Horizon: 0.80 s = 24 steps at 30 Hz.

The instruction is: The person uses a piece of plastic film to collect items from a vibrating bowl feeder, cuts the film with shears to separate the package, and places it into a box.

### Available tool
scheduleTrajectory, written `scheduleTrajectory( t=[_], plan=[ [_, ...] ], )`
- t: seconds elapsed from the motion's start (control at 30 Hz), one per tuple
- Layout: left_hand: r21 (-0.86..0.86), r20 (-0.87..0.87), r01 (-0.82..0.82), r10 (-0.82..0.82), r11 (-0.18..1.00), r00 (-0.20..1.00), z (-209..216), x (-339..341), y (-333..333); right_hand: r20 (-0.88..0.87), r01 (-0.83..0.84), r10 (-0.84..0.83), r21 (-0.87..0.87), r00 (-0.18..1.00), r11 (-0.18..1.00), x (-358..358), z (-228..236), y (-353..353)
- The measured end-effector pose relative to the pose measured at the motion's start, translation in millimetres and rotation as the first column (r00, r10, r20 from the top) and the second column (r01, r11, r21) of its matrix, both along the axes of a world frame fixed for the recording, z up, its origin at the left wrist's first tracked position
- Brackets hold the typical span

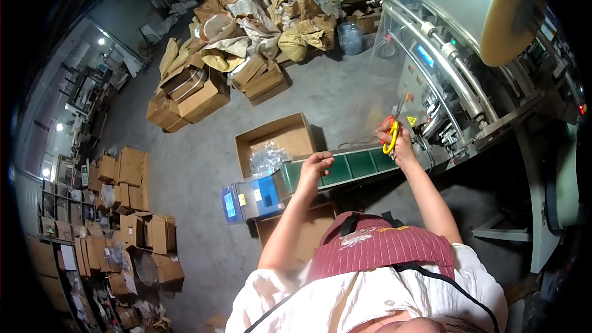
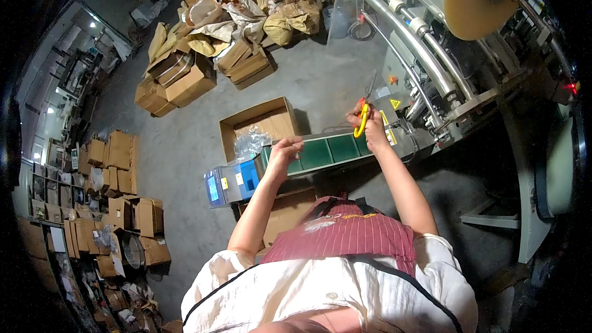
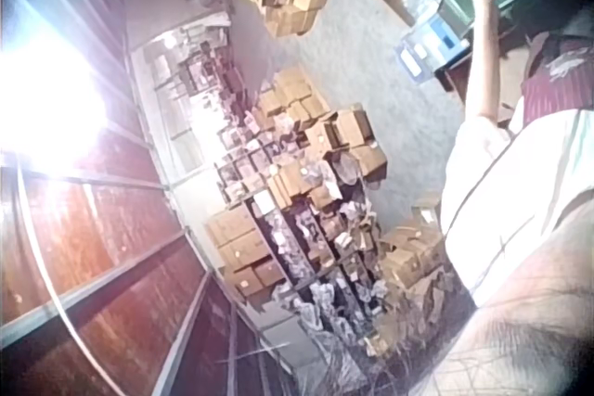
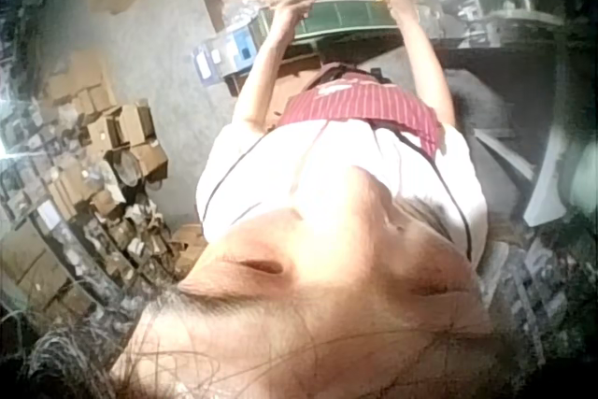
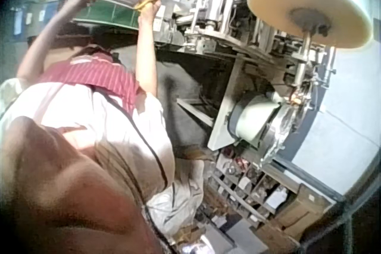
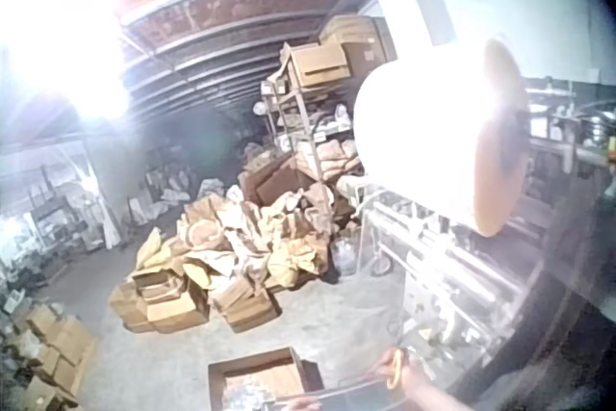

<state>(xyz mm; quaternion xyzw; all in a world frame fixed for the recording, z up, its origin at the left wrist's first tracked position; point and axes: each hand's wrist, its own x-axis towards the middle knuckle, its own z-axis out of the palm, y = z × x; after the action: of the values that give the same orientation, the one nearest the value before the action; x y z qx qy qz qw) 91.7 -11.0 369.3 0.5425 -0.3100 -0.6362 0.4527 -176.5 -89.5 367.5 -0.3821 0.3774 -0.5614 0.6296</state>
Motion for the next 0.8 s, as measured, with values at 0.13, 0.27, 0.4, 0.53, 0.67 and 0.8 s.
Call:
scheduleTrajectory(
  t=[0.13, 0.27, 0.4, 0.53, 0.67, 0.8],
  plan=[
    [-0.079, 0.054, 0.084, -0.08, 0.993, 0.995, -0.6, -19.5, -12.2, -0.004, -0.02, 0.02, 0.046, 1.0, 0.999, -16.4, -1.9, -11.9],
    [-0.13, 0.082, 0.149, -0.139, 0.98, 0.987, -2.5, -30.7, -27.1, -0.033, -0.059, 0.06, 0.044, 0.998, 0.997, -26.1, -3.1, -15.1],
    [-0.091, 0.072, 0.297, -0.291, 0.951, 0.954, 2.8, -33.9, -43.7, -0.035, -0.056, 0.06, 0.109, 0.998, 0.992, -33.8, 5.2, -16.6],
    [0.172, -0.243, 0.492, -0.447, 0.854, 0.861, 18.6, -38.4, -57.5, -0.044, -0.094, 0.103, 0.18, 0.994, 0.979, -48.3, 3.2, -26.0],
    [0.22, -0.608, 0.679, -0.446, 0.7, 0.657, 33.4, -59.0, -64.9, -0.112, -0.105, 0.13, 0.2, 0.985, 0.974, -54.2, 8.6, -32.1],
    [0.151, -0.615, 0.524, -0.336, 0.838, 0.714, 38.1, -74.5, -75.8, -0.117, -0.09, 0.115, 0.2, 0.986, 0.976, -60.3, 2.8, -34.1]
  ],
)
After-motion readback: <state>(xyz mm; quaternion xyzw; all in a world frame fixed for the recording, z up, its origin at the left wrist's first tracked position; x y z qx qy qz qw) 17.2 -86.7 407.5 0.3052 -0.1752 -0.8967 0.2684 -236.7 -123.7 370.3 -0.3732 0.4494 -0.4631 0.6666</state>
